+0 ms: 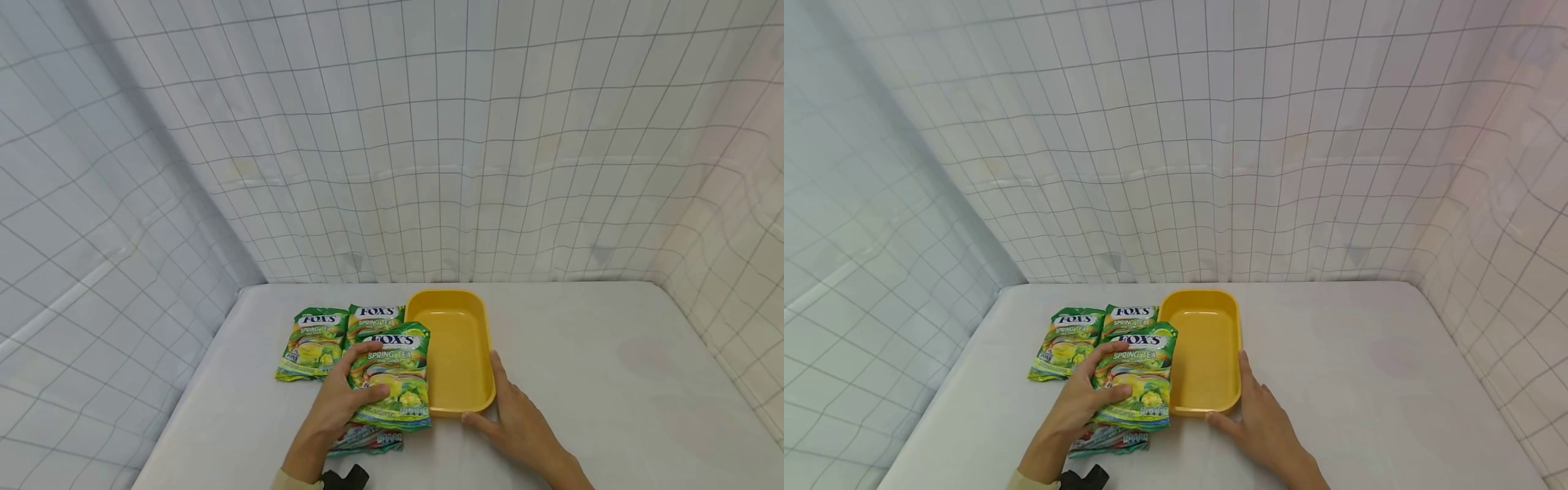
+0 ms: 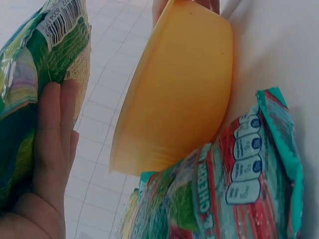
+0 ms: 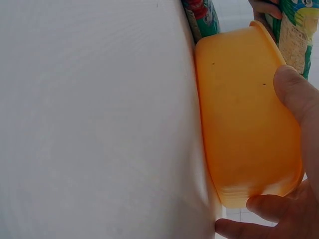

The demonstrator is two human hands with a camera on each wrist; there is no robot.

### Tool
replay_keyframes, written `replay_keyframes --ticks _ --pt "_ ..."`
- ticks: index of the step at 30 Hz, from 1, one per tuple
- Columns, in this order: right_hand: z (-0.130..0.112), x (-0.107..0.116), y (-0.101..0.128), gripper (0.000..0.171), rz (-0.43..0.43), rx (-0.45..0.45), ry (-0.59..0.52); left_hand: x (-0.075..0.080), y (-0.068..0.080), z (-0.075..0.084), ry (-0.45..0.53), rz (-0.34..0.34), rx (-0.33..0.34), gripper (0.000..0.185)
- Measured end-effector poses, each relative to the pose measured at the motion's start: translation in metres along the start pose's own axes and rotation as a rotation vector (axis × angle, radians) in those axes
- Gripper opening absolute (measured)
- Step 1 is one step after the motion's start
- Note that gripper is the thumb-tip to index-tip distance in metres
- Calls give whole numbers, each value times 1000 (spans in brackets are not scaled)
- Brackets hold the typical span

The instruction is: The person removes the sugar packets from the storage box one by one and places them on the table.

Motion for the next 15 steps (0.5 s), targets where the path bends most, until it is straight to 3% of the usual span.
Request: replay_keyframes --ticks 7,15 --pt "0 1 0 120 -4 3 -6 11 5 1 -17 67 12 69" --pt "1 0 0 119 -5 17 -16 23 11 6 -21 80 -15 70"
Point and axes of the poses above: each hand's wrist, its own y-axis away from the middle knuckle, its own x-axis out of the back of the hand, z = x × y, the point moved 3 cm from there along -y, towards the middle knuckle, and after that the axes turned 7 degrees about z, right-handed, at the moved point
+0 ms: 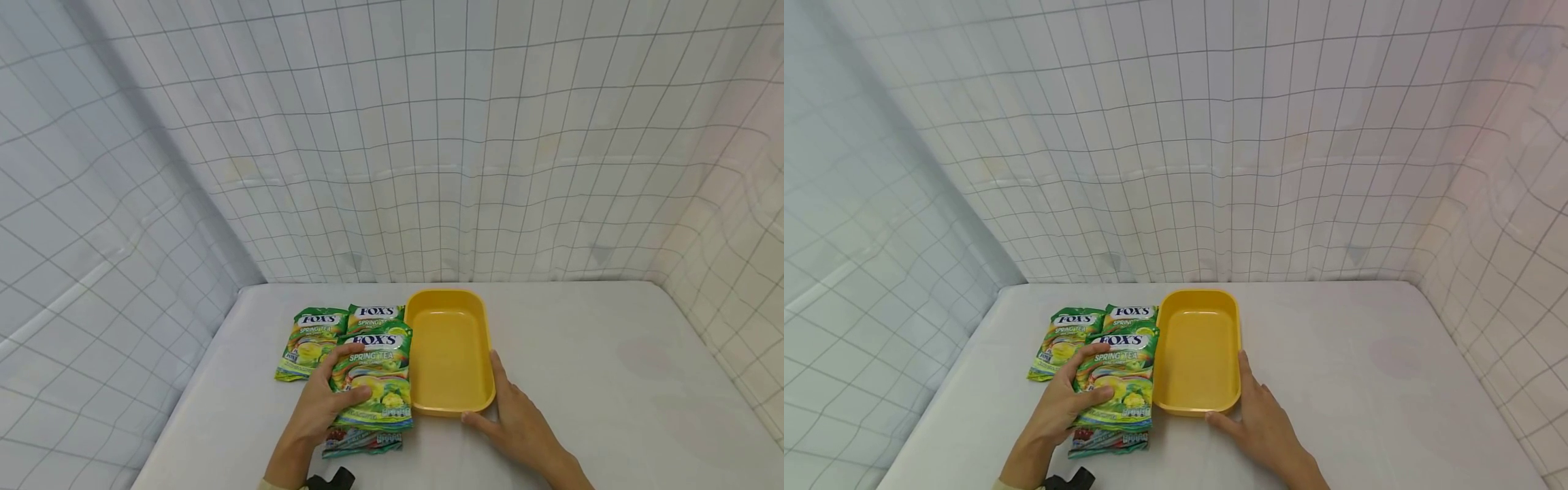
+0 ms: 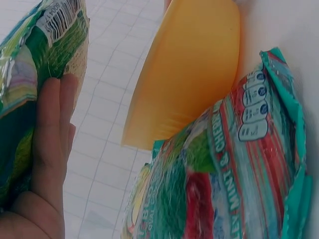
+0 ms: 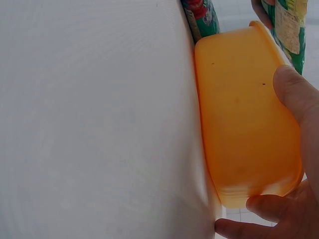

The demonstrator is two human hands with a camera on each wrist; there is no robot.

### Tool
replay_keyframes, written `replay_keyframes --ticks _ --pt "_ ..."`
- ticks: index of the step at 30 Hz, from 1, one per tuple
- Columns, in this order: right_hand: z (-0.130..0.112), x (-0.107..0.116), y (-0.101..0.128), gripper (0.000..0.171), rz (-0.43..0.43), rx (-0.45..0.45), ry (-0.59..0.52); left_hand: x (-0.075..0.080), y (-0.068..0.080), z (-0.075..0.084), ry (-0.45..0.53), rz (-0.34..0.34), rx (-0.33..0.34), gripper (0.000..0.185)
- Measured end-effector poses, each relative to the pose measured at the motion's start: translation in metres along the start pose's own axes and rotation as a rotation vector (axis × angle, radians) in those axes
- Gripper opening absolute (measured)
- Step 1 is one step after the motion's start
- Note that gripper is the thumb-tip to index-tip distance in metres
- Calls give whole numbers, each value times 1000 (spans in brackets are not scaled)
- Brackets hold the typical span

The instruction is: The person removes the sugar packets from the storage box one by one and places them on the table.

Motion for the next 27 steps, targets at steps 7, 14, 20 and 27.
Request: replay_keyframes --ticks 7,14,20,27 --pt "1 -1 0 119 -2 10 -15 12 4 4 14 43 1 71" --pt "0 0 0 119 -5 6 -12 26 11 9 -21 58 -28 71" --pt "-2 1 0 120 -14 -1 -12 47 21 7 -16 106 -29 72" --pt "-2 3 1 120 -13 -5 -6 74 32 8 -15 176 -18 72"
Point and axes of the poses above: each hand's wrist, its own y-axis away from the middle knuckle, its own x-axis out of the back of the hand, z = x × y, the point moved 3 cm from there along -y, towards the middle knuckle, and after that the axes turned 7 degrees about z, right-handed, at the moved point
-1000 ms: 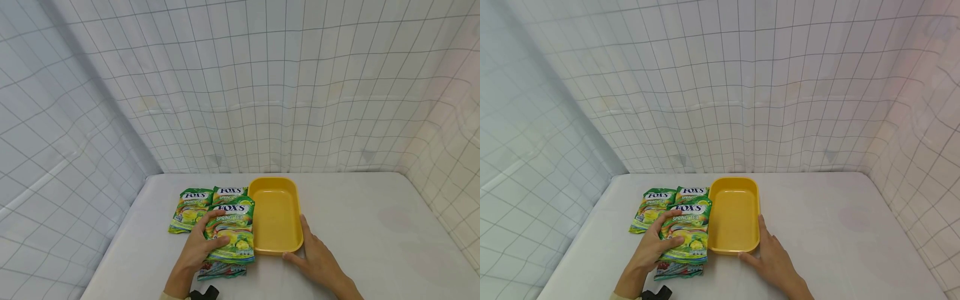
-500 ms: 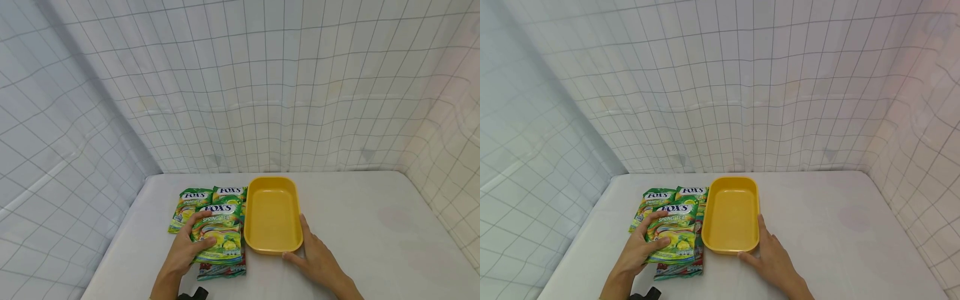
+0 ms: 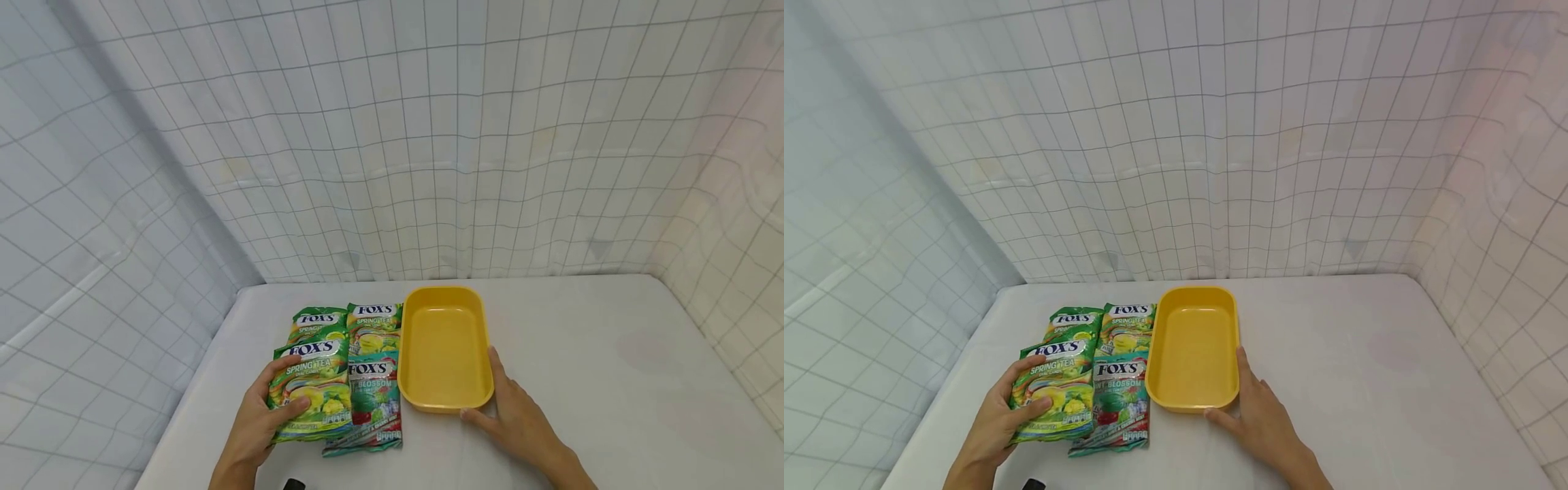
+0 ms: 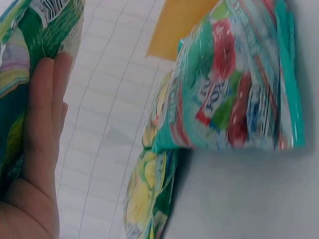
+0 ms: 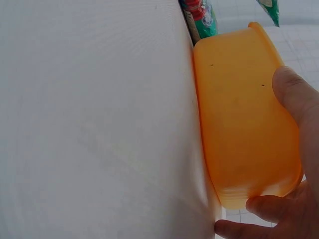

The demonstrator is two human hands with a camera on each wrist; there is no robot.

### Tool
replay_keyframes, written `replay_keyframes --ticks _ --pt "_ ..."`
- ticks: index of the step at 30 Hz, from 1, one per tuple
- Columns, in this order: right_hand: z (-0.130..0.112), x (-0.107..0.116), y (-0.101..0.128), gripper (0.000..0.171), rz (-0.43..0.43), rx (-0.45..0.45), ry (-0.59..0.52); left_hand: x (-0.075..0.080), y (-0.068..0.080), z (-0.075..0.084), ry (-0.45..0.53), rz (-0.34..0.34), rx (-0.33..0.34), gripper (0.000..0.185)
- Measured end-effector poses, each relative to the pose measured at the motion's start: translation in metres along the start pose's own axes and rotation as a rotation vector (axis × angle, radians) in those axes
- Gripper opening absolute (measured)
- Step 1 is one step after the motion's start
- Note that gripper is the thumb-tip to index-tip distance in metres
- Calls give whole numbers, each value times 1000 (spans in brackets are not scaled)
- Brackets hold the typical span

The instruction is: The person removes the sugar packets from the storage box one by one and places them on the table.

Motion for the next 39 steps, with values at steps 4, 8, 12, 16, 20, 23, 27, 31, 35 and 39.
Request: replay_keyframes --ticks 4,8,12,16,20,23,27,31,35,39 --pt "0 1 -1 120 0 -3 0 10 2 1 -5 7 -6 70" --pt "2 0 -1 120 0 1 -2 16 3 -2 7 -8 -6 69" --pt "3 -2 -1 120 -3 1 -8 20 4 -6 23 -28 -7 69" --pt "3 -2 -1 121 -10 -8 -8 22 4 -7 25 -30 -4 70" --pt "2 -2 -1 121 -14 -14 0 24 3 -9 17 -20 1 70" --pt "2 -2 -1 121 -11 -18 2 27 3 -10 15 -23 3 70" --pt "2 -2 -1 122 -7 -19 5 32 2 -12 17 -34 4 70" --pt "3 -1 -1 122 0 -13 6 37 1 -15 10 -37 7 70" --pt "3 -2 0 121 2 -8 1 42 1 -19 7 -36 31 72" --pt "3 -2 -1 121 3 -5 2 46 -1 -24 11 -27 84 76"
Point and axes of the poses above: each hand's wrist, its own y-axis away from the middle knuckle, its own x-axis out of the back of the hand, z = x × y, the point moved 3 cm from there along -y, towards the middle knuckle, and after that the axes turned 7 degrees about z, right-handed, at the moved point
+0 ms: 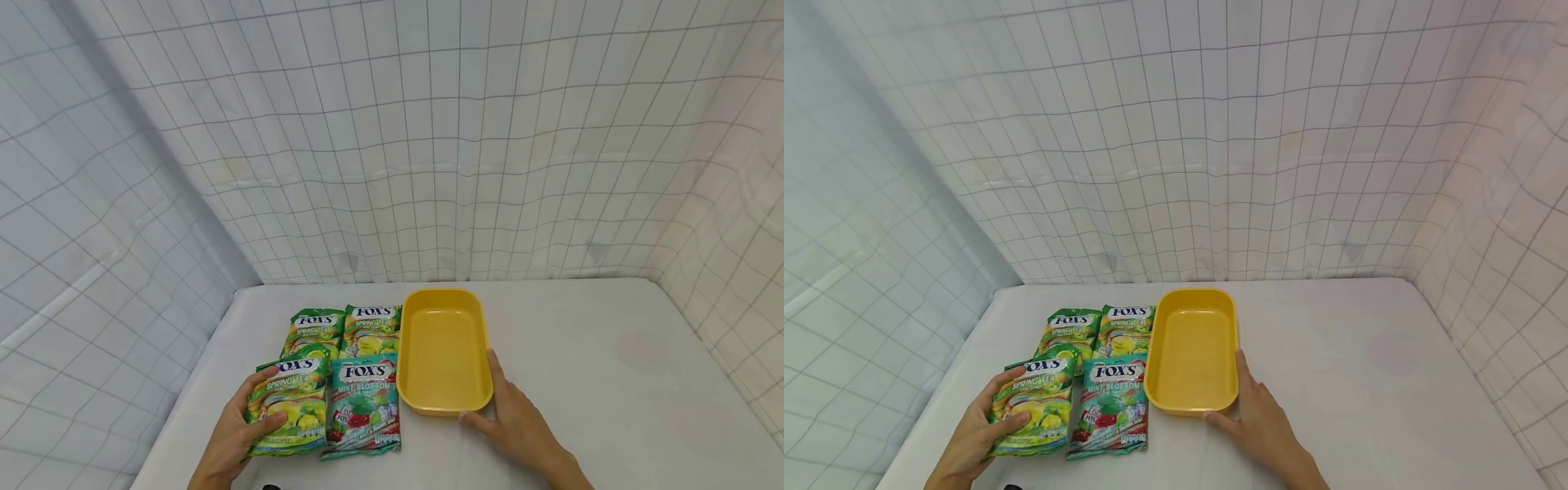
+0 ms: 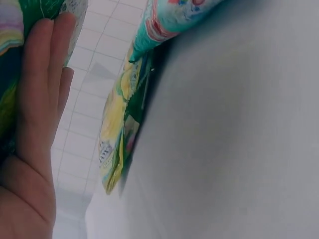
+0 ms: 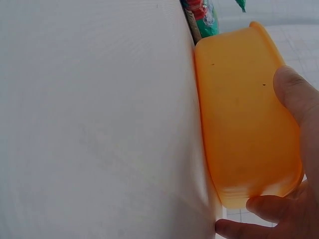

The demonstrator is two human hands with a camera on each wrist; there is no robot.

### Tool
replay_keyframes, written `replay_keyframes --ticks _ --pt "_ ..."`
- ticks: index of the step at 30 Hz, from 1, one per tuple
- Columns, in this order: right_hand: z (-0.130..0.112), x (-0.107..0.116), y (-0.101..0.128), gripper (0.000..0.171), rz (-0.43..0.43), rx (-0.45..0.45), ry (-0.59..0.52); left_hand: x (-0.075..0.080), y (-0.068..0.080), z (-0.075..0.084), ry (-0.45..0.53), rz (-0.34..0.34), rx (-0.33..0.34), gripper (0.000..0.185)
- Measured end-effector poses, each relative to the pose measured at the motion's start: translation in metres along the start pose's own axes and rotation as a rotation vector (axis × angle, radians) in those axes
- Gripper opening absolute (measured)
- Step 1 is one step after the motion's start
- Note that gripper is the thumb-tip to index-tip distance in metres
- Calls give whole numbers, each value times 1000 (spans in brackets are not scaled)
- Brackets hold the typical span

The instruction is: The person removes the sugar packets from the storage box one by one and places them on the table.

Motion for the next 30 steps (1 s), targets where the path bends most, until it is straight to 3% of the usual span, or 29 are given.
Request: replay_keyframes --ticks 9,15,23,30 --pt "0 0 0 121 4 -7 -4 9 -4 -9 -35 33 47 80" --pt "-1 1 1 121 -2 -21 -6 15 -5 -19 -69 74 121 77" --pt "0 -1 0 122 -9 -20 -11 20 -10 -28 -124 72 155 76" --pt "0 -1 0 121 6 -5 -1 16 -16 -30 -142 26 144 76"
Point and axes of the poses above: each hand's wrist, its own y-axis away from the middle knuckle, its own x-axis out of the back of the hand, z = x × y, the point moved 3 cm from there along -y, towards the middle knuckle, and after that the axes turned 7 degrees about z, right-handed, at the moved point
